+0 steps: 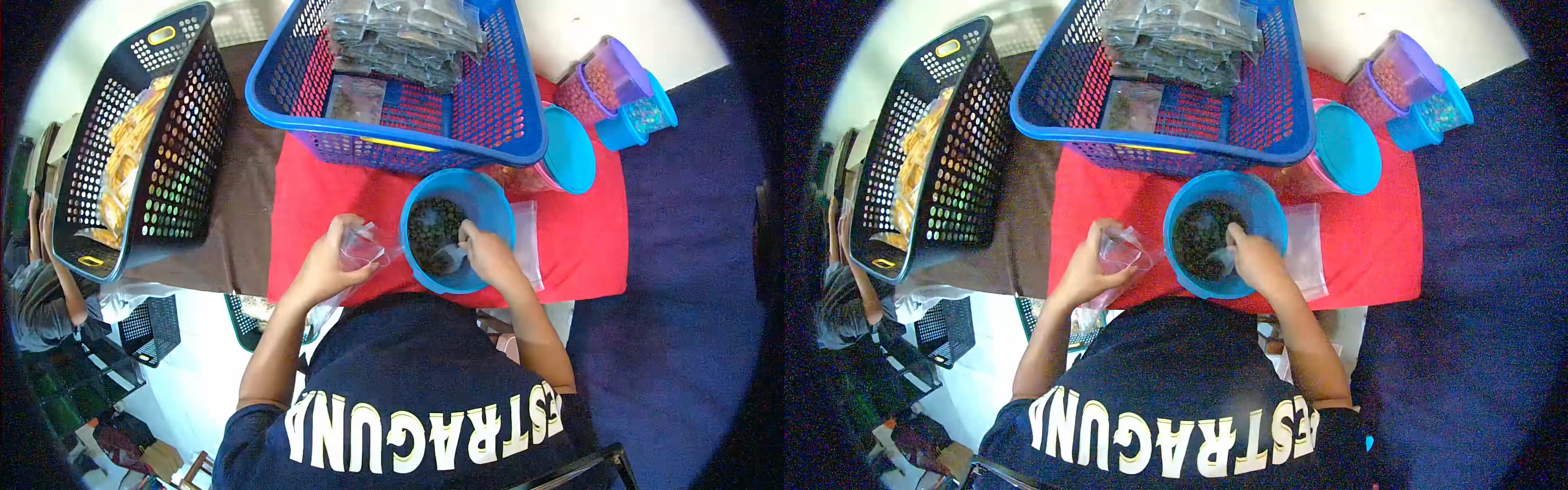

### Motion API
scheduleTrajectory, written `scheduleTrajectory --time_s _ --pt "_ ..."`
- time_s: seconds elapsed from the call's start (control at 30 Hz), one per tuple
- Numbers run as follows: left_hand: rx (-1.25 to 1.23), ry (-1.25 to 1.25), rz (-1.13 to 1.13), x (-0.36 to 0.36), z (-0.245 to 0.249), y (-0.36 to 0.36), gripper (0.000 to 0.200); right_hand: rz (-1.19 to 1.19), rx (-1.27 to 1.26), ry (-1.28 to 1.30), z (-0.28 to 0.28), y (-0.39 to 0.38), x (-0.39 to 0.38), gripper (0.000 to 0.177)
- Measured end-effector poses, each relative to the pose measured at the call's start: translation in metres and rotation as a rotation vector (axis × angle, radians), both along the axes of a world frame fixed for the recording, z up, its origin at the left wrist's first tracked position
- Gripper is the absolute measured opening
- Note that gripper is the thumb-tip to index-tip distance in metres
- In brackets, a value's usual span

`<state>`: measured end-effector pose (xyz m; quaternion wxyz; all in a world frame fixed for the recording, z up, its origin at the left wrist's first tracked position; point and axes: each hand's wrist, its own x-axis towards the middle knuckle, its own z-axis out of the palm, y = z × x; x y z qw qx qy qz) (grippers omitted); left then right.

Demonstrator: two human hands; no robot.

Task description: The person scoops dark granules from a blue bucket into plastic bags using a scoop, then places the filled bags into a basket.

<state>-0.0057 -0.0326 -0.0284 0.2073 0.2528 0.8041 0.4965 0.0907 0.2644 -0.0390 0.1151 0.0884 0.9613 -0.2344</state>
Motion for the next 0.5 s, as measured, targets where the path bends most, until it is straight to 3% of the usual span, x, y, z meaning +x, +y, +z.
scheduleTrajectory --time_s 0.03,0.2,0.27,0.5 --pt "0.005 -0.003 -0.002 0.000 0.000 0.000 0.071 0.026 -0.168 -0.035 0.001 -0.001 0.001 0.010" --pt "0.102 -0.029 -0.006 0.007 0.000 -0.005 0.080 -0.019 -0.407 -0.007 0.009 0.004 0.006 0.011" --pt "0.072 -0.014 -0.005 0.013 0.002 -0.008 0.082 -0.240 -0.586 0.025 0.022 0.007 0.010 0.010" --pt "0.023 0.032 -0.048 0.021 0.002 -0.006 0.087 -0.444 -0.878 0.197 0.015 0.042 0.022 0.006"
